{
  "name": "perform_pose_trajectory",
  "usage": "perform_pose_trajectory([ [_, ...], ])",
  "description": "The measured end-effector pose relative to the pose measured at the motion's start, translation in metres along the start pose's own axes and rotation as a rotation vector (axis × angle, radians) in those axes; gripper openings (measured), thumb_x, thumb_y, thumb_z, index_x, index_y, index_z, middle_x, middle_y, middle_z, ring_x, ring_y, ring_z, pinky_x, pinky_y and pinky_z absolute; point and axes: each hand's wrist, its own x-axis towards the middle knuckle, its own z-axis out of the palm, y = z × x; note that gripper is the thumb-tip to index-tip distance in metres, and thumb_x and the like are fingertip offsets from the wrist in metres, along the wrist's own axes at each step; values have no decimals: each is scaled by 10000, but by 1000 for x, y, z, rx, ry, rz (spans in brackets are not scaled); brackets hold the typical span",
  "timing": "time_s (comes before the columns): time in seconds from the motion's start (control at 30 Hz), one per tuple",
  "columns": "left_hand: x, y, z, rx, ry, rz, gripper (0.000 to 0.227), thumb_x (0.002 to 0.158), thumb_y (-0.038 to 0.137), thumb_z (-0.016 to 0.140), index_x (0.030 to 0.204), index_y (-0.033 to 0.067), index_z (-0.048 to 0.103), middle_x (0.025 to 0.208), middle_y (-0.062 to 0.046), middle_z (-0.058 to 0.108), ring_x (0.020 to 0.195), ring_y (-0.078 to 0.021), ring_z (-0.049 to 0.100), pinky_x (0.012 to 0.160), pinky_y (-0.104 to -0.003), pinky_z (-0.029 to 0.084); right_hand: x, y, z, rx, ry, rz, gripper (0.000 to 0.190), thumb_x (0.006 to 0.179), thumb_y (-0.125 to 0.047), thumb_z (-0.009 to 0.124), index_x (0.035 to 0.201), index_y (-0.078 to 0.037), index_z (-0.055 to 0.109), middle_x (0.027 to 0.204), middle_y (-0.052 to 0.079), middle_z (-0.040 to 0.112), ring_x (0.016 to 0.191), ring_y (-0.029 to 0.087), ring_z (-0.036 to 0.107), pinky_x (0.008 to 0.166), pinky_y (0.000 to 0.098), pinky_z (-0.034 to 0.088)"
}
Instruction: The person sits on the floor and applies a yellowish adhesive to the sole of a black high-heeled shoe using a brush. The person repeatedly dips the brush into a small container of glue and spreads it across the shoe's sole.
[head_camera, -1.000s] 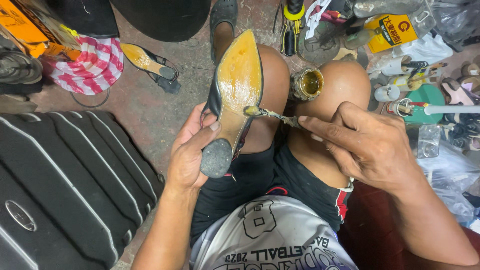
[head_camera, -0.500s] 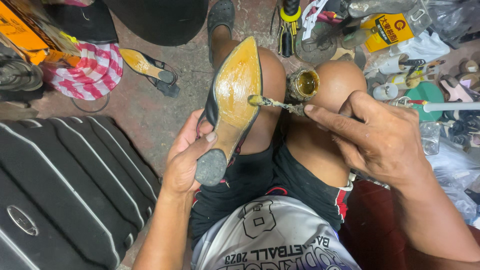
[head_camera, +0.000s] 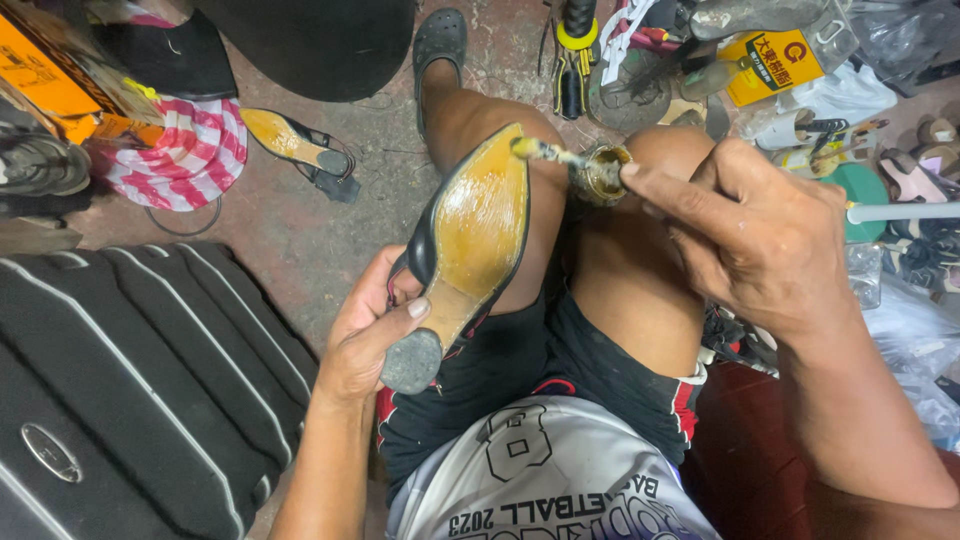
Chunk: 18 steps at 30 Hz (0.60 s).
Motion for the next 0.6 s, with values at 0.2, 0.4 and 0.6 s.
perform_pose_trajectory([
  [0.2, -7, -9, -18, 32, 6, 33, 536, 927, 51, 581, 1425, -78, 433, 1133, -229, 626, 984, -297, 691, 860, -396, 577, -3, 9, -21, 83, 34, 257, 259, 1030, -54, 757, 1280, -124, 756, 809, 88, 626, 649, 196, 600, 584, 322, 446],
  [0.4, -12, -9, -28, 36, 79, 77, 552, 886, 51, 599, 1393, -93, 435, 1143, -240, 631, 1039, -353, 702, 945, -456, 570, 1, 14, -47, -130, -265, 235, 171, 920, -233, 728, 967, -82, 793, 767, 109, 705, 595, 326, 652, 494, 415, 463],
  [0.6, -14, -8, -28, 64, 77, 64, 556, 857, 66, 600, 1371, -80, 444, 1185, -221, 660, 1049, -310, 680, 933, -414, 544, 30, 24, 16, -315, -560, 126, 202, 858, -357, 693, 808, -165, 734, 706, 104, 698, 641, 319, 697, 550, 438, 530],
])
